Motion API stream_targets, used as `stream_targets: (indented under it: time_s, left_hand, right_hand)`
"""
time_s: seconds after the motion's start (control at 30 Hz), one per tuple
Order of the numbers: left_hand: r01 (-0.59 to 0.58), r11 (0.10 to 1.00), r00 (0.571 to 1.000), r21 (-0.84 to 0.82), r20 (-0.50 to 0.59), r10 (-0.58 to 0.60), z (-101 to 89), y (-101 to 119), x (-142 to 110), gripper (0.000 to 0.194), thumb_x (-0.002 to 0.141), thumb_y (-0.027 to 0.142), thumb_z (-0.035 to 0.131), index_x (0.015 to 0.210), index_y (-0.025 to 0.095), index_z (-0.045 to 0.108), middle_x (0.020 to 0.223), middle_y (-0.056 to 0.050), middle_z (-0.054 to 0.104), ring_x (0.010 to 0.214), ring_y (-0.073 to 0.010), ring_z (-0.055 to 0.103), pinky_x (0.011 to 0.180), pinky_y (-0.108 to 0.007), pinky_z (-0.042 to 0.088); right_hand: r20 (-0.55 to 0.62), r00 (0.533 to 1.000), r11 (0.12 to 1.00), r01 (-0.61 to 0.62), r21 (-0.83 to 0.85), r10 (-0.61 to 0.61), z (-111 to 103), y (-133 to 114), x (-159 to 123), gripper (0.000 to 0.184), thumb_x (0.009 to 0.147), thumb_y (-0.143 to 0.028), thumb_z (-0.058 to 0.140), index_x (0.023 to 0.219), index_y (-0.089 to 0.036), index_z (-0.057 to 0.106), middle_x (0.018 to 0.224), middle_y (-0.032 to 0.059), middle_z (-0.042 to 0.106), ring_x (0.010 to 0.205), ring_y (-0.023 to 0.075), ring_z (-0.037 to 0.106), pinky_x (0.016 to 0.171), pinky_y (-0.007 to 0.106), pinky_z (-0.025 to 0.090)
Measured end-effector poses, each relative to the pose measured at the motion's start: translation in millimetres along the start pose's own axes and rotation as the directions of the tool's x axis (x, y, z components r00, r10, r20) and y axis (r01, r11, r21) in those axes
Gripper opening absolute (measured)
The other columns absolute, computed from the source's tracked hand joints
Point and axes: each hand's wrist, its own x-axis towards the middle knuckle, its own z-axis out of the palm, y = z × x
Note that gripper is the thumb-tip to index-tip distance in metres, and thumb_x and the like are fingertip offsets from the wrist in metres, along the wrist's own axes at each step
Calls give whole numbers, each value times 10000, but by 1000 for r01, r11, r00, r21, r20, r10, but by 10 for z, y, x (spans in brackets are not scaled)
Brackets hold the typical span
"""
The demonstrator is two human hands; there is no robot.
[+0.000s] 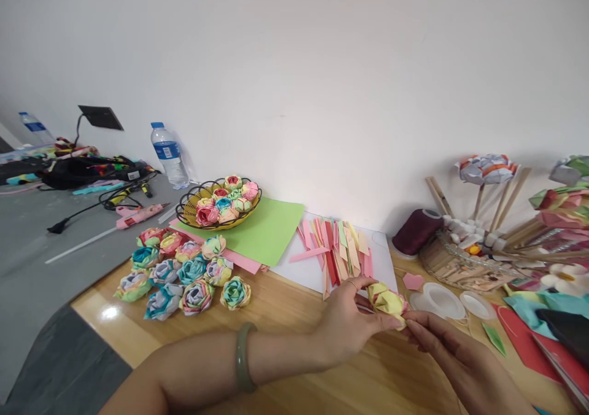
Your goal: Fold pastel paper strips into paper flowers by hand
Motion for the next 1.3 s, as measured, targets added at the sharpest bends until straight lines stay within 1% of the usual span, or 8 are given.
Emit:
stream_targets:
  time_s: [0.1, 0.23, 0.47, 0.7, 0.9, 1.03, 1.17, 1.3]
  left_hand:
    - [-10, 1000, 1000, 24, -14, 11, 1, -23, 3, 587, 535, 316, 751, 1066, 166, 552, 976, -69, 634, 868, -186, 580, 793, -312, 457]
    - [-25, 998, 999, 55, -27, 27, -3, -30, 4, 569, 542, 296, 750, 1059, 166, 552, 988, -76, 632, 860, -181, 580, 787, -301, 458]
    - [1, 999, 1000, 54, -27, 1, -3, -18, -7, 578, 544, 273, 748, 1067, 151, 535, 992, -86, 629, 845, -178, 586, 777, -299, 467]
    - [-16, 998, 1000, 68, 3, 16, -13, -30, -7, 537, 555, 315, 744, 1033, 163, 555, 927, -71, 648, 824, -180, 593, 754, -296, 472]
    - [4, 999, 1000, 43, 7, -5, -1, -11, -29, 572, 544, 328, 751, 1047, 160, 535, 944, -80, 642, 847, -191, 597, 779, -310, 471]
    - [8, 1000, 1000, -2, 25, -8, 5, 1, -42, 570, 543, 316, 753, 1040, 162, 521, 934, -76, 645, 842, -186, 599, 781, -312, 474]
    - [26, 999, 998, -22, 58, -24, 1, -4, -45, 556, 554, 329, 746, 1029, 158, 514, 928, -82, 645, 825, -188, 603, 764, -322, 476]
    - [47, 999, 998, 13, 30, -47, -6, -27, -39, 584, 564, 359, 737, 1060, 160, 501, 910, -88, 642, 832, -202, 600, 774, -345, 467]
  right_hand:
    - [38, 999, 1000, -9, 7, 9, 1, 13, 6, 295, 699, -490, 542, 709, -222, 664, 700, 34, 687, 692, 212, 642, 609, 242, 532]
    - [57, 995, 996, -80, 25, 78, -17, 24, 14, 311, 665, -511, 582, 702, -221, 689, 733, 39, 706, 727, 230, 645, 657, 269, 531]
    - [90, 991, 994, -100, 54, 95, -55, -55, 1, 335, 688, -522, 554, 679, -216, 690, 615, 18, 656, 595, 179, 591, 561, 240, 496]
    - [169, 978, 988, -134, 73, 120, -60, -21, -8, 325, 706, -511, 551, 652, -206, 651, 627, 14, 619, 609, 166, 557, 562, 235, 468]
    - [150, 983, 989, -123, 86, 109, -54, -21, -29, 305, 744, -476, 523, 656, -198, 612, 590, -10, 533, 588, 141, 501, 538, 219, 418]
    - [120, 989, 994, -90, 53, 83, -42, -72, -71, 318, 789, -467, 466, 662, -194, 569, 609, -10, 502, 603, 142, 477, 550, 224, 398]
    - [110, 993, 999, -47, 18, 44, -40, -124, -106, 341, 823, -456, 416, 644, -189, 531, 626, 0, 508, 626, 148, 485, 568, 229, 401]
    - [111, 994, 999, -23, 25, 20, -41, -109, -103, 298, 813, -430, 466, 685, -187, 583, 645, 2, 558, 646, 150, 513, 592, 228, 420]
